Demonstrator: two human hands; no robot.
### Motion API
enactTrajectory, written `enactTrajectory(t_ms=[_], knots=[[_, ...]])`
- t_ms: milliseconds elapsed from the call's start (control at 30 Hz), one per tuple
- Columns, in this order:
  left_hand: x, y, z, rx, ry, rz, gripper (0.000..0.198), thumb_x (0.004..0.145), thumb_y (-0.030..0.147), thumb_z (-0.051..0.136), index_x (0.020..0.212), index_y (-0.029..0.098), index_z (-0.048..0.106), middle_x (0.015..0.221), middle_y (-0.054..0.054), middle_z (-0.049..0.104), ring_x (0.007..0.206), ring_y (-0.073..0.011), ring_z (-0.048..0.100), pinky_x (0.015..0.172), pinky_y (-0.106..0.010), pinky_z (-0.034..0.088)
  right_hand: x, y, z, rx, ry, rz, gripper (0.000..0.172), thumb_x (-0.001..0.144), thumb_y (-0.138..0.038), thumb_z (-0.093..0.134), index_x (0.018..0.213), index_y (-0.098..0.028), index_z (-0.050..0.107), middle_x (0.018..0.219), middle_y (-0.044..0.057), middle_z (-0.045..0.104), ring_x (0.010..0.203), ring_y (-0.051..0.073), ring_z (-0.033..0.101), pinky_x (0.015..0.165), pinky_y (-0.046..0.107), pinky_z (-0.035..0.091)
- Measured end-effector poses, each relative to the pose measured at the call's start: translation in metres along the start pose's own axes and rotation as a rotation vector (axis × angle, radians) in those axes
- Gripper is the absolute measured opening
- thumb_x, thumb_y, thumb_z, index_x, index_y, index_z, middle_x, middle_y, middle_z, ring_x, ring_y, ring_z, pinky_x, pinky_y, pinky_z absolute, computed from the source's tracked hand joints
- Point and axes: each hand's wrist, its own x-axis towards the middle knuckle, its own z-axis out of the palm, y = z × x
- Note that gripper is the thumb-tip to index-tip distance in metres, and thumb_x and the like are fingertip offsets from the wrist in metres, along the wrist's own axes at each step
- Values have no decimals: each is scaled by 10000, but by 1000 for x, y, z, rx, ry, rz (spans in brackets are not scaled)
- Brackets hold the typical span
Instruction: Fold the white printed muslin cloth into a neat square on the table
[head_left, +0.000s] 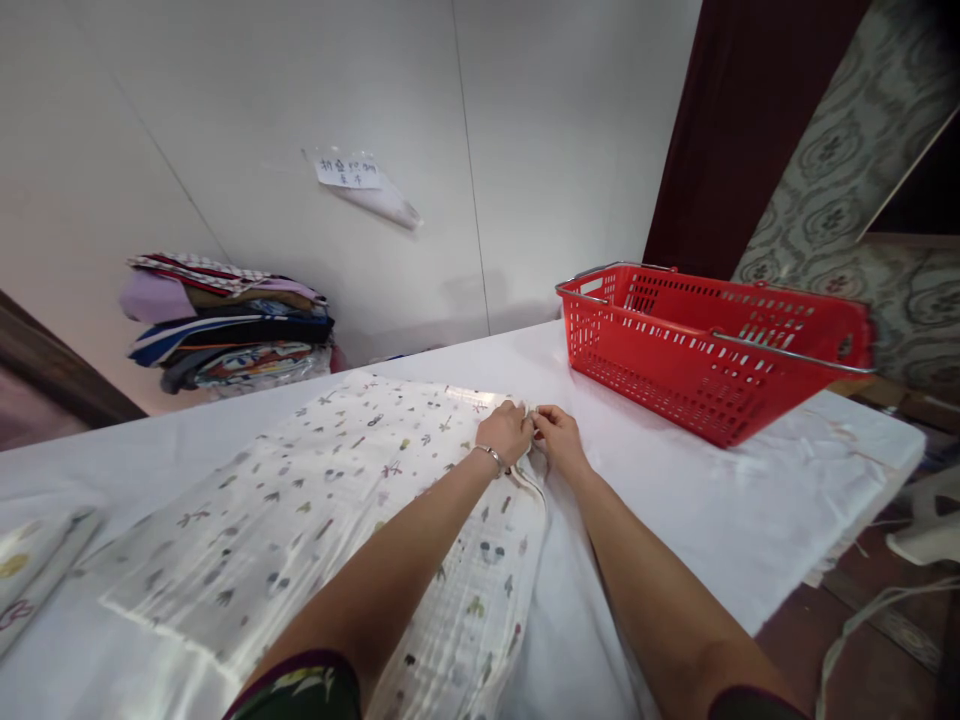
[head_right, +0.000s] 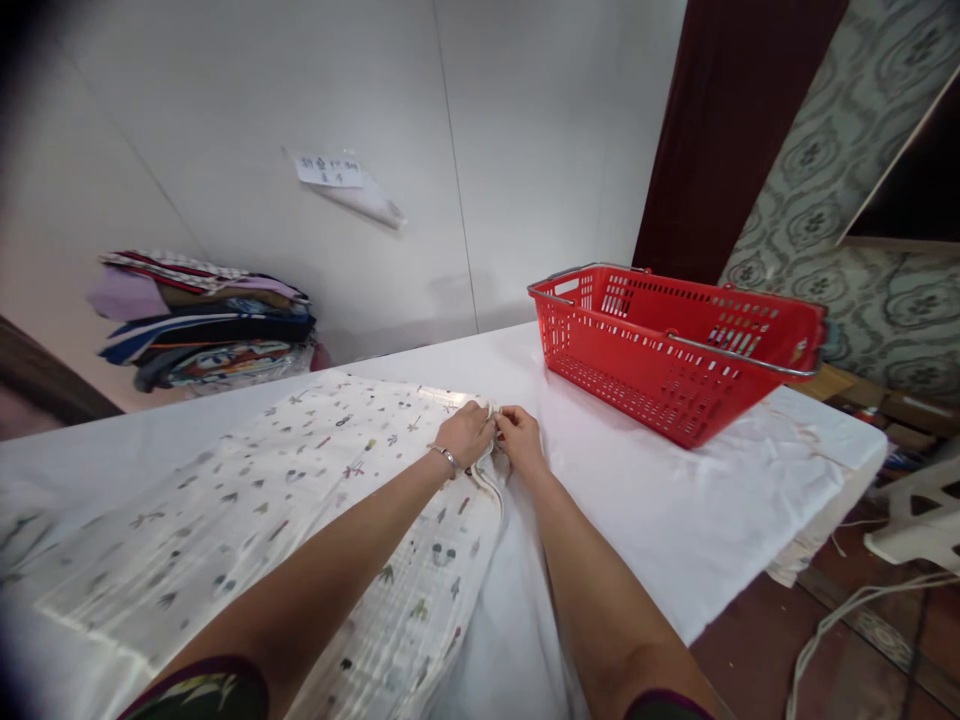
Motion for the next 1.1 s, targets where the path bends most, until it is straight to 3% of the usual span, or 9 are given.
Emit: enactTrajectory(t_ms=[433,767,1100], knots=[[5,-7,5,-68,-62,-60,376,903,364,290,873,187,620,975,-65,595,852,-163,581,698,-263,415,-2,-3,0,-28,-11,27,223,618,-367,605,714,-170,648,590,-21,590,528,106,518,517,238,446],[0,-5,5,-41,-34,-70,270,877,328,362,873,206,603,981,-46,589,843,-157,575,696,-257,413,4,4,-2,-32,95,53,245,637,-394,580,728,-172,628,565,-17,574,478,108,506,454,230,431],[-2,-5,9,-6,47,-20,268,893,316,336,880,206,580,945,-38,574,807,-152,579,654,-255,412,-1,-3,3,-1,42,36,207,623,-360,590,691,-168,624,560,-24,571,481,102,505,472,236,437]])
